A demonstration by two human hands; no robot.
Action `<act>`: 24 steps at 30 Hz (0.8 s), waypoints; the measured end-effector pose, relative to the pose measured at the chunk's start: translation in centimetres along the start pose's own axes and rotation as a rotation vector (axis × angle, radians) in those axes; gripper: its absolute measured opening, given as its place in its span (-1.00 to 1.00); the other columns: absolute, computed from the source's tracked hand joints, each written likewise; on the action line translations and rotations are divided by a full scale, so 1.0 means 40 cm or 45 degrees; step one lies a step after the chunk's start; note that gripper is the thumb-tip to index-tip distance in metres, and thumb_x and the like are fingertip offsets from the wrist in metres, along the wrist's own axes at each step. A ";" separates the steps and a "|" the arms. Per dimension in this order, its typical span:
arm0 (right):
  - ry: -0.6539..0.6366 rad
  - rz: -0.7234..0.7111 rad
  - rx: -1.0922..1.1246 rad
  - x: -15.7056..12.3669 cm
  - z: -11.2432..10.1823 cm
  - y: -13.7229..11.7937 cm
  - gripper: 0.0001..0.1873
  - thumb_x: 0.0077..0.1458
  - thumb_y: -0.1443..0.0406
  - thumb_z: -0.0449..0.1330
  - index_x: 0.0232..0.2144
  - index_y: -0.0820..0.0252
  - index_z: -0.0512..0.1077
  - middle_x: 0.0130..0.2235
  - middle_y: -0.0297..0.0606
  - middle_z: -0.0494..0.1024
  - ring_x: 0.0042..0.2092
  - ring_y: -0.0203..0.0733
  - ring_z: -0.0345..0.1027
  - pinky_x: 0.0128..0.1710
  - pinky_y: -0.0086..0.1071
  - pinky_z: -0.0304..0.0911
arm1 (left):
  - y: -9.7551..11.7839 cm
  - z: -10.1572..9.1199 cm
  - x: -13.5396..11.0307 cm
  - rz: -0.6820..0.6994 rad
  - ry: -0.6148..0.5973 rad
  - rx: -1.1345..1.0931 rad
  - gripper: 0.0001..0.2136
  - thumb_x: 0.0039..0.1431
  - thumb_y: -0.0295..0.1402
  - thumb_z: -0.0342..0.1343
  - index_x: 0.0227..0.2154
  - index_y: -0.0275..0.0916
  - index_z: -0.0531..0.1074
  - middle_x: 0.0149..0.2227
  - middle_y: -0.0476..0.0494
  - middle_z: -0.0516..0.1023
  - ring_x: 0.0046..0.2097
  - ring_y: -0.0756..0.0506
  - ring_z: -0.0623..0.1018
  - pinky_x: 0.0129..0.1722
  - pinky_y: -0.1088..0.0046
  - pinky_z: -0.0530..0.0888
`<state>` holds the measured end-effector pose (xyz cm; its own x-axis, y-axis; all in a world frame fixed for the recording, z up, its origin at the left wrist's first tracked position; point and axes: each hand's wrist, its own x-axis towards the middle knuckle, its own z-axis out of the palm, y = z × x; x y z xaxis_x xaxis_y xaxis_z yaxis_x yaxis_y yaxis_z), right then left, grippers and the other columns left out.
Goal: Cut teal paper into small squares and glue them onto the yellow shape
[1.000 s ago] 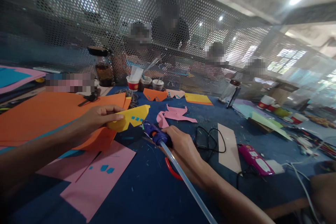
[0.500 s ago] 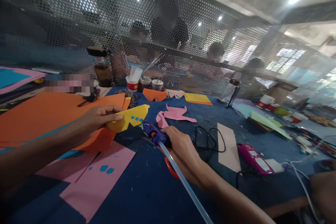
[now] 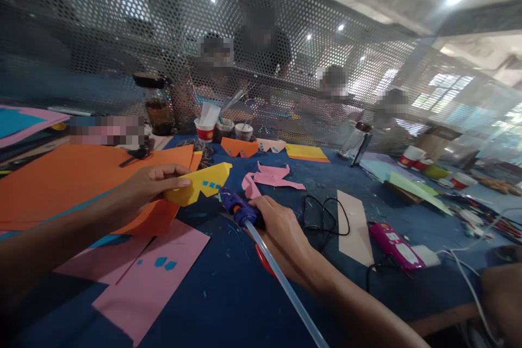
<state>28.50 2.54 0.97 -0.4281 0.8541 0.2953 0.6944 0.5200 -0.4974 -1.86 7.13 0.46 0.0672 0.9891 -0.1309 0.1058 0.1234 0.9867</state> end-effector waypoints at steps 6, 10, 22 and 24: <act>0.002 -0.006 0.007 0.001 0.004 0.004 -0.81 0.20 0.32 0.30 -0.13 0.07 0.46 -0.17 -0.28 0.61 -0.28 -0.15 0.50 -0.28 -0.37 0.26 | -0.003 -0.004 0.002 -0.004 -0.014 -0.001 -0.65 -0.06 -0.11 0.40 -0.26 -0.24 0.59 -0.36 -0.07 0.68 -0.33 -0.10 0.58 -0.35 0.46 0.39; 0.032 0.003 0.029 0.003 0.001 0.005 -0.86 0.21 0.28 0.30 -0.17 0.07 0.46 -0.22 -0.30 0.60 -0.30 -0.16 0.50 -0.33 -0.39 0.25 | 0.007 -0.001 -0.006 0.007 -0.015 0.002 -0.67 -0.03 -0.13 0.40 -0.26 -0.23 0.59 -0.34 -0.07 0.68 -0.29 -0.11 0.60 -0.29 0.44 0.44; 0.026 -0.022 0.061 0.004 0.005 0.003 -0.86 0.24 0.22 0.29 -0.16 0.08 0.47 -0.22 -0.29 0.60 -0.30 -0.16 0.48 -0.32 -0.38 0.23 | 0.001 -0.006 0.000 -0.001 -0.031 -0.005 -0.69 -0.05 -0.13 0.40 -0.27 -0.19 0.60 -0.32 -0.08 0.69 -0.30 -0.10 0.59 -0.33 0.48 0.44; 0.028 -0.016 0.070 0.004 0.005 0.003 -0.86 0.25 0.21 0.29 -0.17 0.08 0.47 -0.22 -0.28 0.60 -0.29 -0.15 0.48 -0.31 -0.38 0.23 | 0.003 -0.005 -0.003 0.004 -0.030 -0.017 -0.69 -0.04 -0.13 0.40 -0.28 -0.20 0.60 -0.32 -0.08 0.69 -0.29 -0.09 0.59 -0.32 0.49 0.44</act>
<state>28.40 2.76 0.80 -0.4231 0.8479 0.3194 0.6559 0.5298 -0.5376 -2.04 7.03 0.60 0.0907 0.9873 -0.1301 0.0926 0.1218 0.9882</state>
